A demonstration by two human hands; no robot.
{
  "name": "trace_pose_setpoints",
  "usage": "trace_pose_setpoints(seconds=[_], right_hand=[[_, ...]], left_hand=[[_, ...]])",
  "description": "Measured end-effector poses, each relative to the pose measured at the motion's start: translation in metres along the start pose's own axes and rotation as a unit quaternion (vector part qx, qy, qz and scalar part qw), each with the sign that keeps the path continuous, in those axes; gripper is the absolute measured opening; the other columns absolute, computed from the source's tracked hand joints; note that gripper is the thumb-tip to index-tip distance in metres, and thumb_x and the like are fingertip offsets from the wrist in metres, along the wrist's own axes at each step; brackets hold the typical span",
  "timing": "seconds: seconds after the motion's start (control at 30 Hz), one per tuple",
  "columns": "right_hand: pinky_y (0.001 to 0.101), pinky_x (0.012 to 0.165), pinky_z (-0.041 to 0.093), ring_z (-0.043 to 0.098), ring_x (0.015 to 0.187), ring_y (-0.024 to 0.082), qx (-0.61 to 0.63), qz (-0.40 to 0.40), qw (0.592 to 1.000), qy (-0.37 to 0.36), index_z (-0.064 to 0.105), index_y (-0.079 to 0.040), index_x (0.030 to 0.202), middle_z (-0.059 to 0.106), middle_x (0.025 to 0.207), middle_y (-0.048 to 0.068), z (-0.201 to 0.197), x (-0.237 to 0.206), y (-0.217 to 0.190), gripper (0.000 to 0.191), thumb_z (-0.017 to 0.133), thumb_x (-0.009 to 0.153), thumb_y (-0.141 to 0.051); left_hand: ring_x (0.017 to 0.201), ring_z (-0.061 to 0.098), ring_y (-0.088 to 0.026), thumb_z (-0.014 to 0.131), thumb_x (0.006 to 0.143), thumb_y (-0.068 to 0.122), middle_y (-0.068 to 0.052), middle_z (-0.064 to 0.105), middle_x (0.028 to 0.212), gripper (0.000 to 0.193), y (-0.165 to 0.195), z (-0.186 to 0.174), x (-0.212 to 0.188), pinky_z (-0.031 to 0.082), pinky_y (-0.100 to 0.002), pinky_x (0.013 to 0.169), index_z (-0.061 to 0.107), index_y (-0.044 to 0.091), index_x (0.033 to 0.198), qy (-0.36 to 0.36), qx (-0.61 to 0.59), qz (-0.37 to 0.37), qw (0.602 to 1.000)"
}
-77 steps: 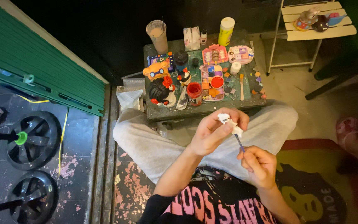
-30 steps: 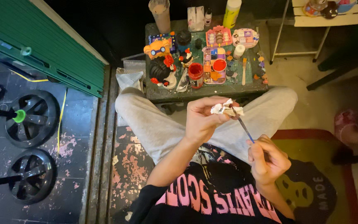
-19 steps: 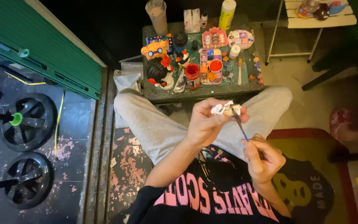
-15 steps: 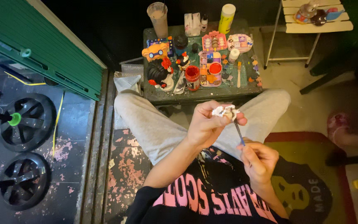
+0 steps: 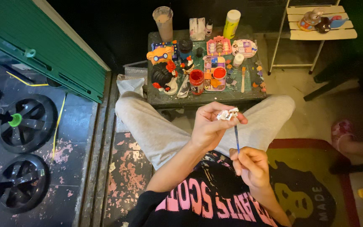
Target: The person sits cross-legged on the floor holding a black-haired figurine bust decorated with red roses on their lap and paints its details with a small brush. They rotate the figurine to reach different sides, then set it on the table, wipe the brush with a tissue, and dip the brush into a red paint cup.
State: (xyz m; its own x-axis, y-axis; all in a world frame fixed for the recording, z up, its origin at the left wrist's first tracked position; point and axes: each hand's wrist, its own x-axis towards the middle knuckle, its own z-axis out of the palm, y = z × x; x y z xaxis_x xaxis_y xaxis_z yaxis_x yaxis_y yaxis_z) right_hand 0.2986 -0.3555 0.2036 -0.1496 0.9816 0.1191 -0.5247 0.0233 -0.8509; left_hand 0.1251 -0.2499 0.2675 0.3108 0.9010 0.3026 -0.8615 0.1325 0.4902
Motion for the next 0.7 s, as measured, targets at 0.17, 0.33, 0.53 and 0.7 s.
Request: trace_pose_setpoints(seconds=[0.17,0.33,0.53,0.7], right_hand=[[0.0284,0.064,0.046,0.059,0.060,0.018,-0.039,-0.037,0.996,0.073,0.071,0.011,0.096,0.065,0.068,0.014,-0.011,-0.005,0.012,0.014,0.065,0.097,-0.001],[0.0287,0.068,0.047,0.059,0.061,0.018,-0.075,-0.075,0.992,0.071,0.070,0.011,0.096,0.066,0.073,0.015,-0.008,-0.008,0.014,0.013,0.064,0.097,-0.001],[0.0249,0.064,0.043,0.057,0.065,0.015,-0.073,-0.165,0.982,0.058,0.069,0.011,0.102,0.064,0.075,0.010,0.017,-0.002,-0.004,0.023,0.061,0.108,-0.010],[0.0244,0.059,0.043,0.058,0.063,0.015,-0.090,-0.127,0.985,0.078,0.069,0.012,0.103,0.064,0.077,0.011,0.033,0.014,-0.013,0.023,0.060,0.106,-0.009]], left_hand=[[0.108,0.073,-0.034,0.071,0.095,-0.013,-0.025,0.074,0.110,0.025,0.000,-0.007,0.000,0.057,-0.046,0.102,0.069,0.000,0.116,-0.009,0.008,0.004,1.000],[0.111,0.073,-0.036,0.070,0.097,-0.007,-0.023,0.074,0.110,0.023,0.006,-0.019,0.005,0.055,-0.051,0.106,0.070,-0.001,0.119,0.005,-0.028,0.016,0.999],[0.116,0.071,-0.036,0.074,0.095,-0.003,-0.023,0.074,0.118,0.024,-0.001,-0.013,-0.006,0.052,-0.054,0.112,0.070,0.002,0.118,-0.033,-0.038,-0.013,0.999],[0.113,0.070,-0.032,0.075,0.095,-0.001,-0.023,0.071,0.121,0.021,-0.008,0.000,-0.011,0.057,-0.045,0.096,0.070,0.002,0.114,-0.056,-0.055,-0.051,0.996]])
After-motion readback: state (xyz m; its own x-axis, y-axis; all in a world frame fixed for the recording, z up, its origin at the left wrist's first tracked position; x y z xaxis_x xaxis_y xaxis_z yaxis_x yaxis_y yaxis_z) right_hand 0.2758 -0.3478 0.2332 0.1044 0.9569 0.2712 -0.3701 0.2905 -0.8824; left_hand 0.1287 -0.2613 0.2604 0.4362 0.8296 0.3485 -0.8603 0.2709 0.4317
